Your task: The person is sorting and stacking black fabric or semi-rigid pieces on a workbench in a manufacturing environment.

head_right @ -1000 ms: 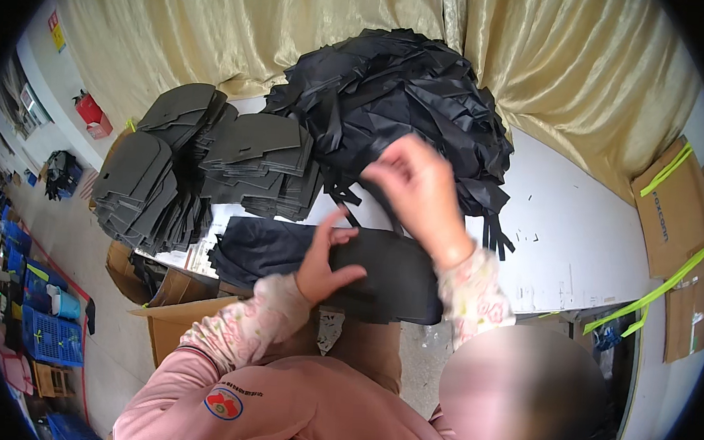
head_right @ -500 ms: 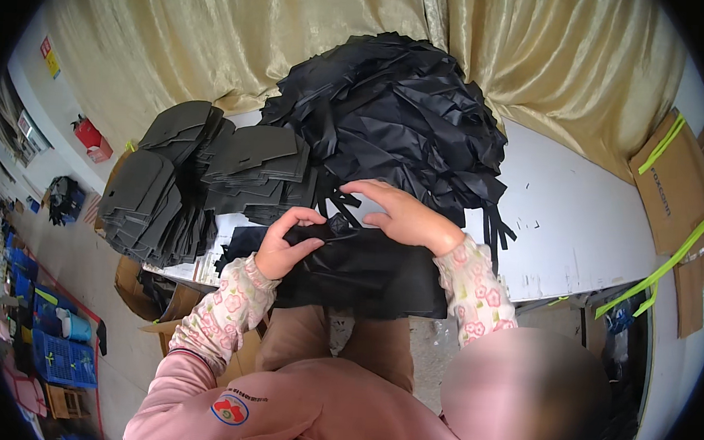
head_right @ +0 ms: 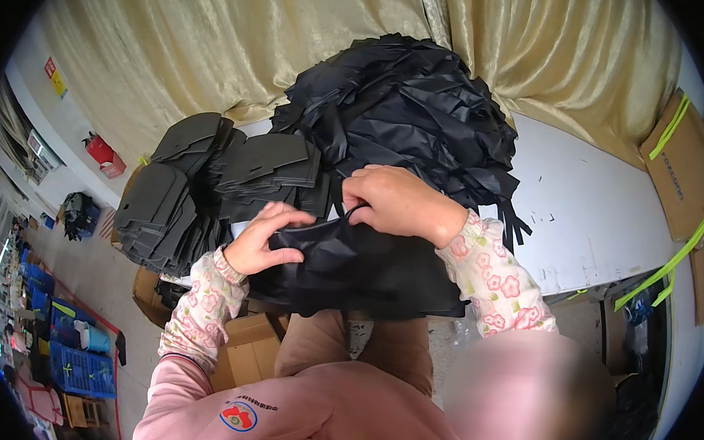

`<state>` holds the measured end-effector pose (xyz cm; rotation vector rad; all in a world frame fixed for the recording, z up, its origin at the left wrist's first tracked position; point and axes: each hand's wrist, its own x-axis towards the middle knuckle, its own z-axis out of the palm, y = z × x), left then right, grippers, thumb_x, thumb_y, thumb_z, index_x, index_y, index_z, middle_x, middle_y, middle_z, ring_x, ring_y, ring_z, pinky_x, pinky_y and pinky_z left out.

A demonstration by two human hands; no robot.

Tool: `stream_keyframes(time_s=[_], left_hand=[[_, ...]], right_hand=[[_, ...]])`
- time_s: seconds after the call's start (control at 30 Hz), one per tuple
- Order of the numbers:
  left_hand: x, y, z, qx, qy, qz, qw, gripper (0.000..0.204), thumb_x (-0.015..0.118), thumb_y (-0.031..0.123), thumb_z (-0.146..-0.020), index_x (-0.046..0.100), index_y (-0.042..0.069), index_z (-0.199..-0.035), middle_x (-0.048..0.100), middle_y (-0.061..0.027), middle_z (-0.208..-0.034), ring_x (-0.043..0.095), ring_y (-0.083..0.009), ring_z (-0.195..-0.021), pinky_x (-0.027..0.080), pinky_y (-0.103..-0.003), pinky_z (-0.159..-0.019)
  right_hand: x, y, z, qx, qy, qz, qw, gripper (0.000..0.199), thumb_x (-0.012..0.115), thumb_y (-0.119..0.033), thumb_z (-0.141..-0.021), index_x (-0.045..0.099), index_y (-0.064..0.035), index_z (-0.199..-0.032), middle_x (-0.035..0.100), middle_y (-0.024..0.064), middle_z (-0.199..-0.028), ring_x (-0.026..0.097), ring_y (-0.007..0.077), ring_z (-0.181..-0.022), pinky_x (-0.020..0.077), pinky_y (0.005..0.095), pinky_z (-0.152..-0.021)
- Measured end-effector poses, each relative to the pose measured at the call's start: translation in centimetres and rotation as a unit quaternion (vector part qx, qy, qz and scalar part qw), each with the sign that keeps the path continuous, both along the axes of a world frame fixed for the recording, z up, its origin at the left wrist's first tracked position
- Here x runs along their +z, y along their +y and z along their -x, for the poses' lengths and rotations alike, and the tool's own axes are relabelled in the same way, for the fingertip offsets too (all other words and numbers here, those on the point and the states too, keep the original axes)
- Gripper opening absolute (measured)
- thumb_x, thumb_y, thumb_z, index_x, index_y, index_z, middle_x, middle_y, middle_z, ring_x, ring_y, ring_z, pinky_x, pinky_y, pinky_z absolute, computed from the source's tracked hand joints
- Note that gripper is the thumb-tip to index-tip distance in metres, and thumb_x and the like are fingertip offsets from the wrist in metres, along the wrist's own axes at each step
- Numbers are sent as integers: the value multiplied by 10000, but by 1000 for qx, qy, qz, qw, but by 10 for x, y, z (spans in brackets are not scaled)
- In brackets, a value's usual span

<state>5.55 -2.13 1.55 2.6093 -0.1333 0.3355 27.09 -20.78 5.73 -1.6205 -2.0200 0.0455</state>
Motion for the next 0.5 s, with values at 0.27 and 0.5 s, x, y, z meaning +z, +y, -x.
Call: stream_keyframes(time_s=[0.27,0.5], left_hand=[[-15,-18,-41,-141,155,404,891,454,748,108,-799,555,3,-1196,625,-46,-1103,560,-113,-992,445,-283,-899],[-35,13,-36,-113,244,330,905,382,741,68,-797,597,-35,-1135,657,-46,-1066,569,-92,-993,455,-260,-898]], right_hand=[[41,-2,39,-19,-173,-40,984,104,649,-49,-717,563,-69,-772,591,81,-747,622,277,-743,481,366,-644],[60,-31,5,-193,-369,-68,907,56,566,-88,-741,616,-74,-762,592,66,-808,625,219,-797,507,329,-698]])
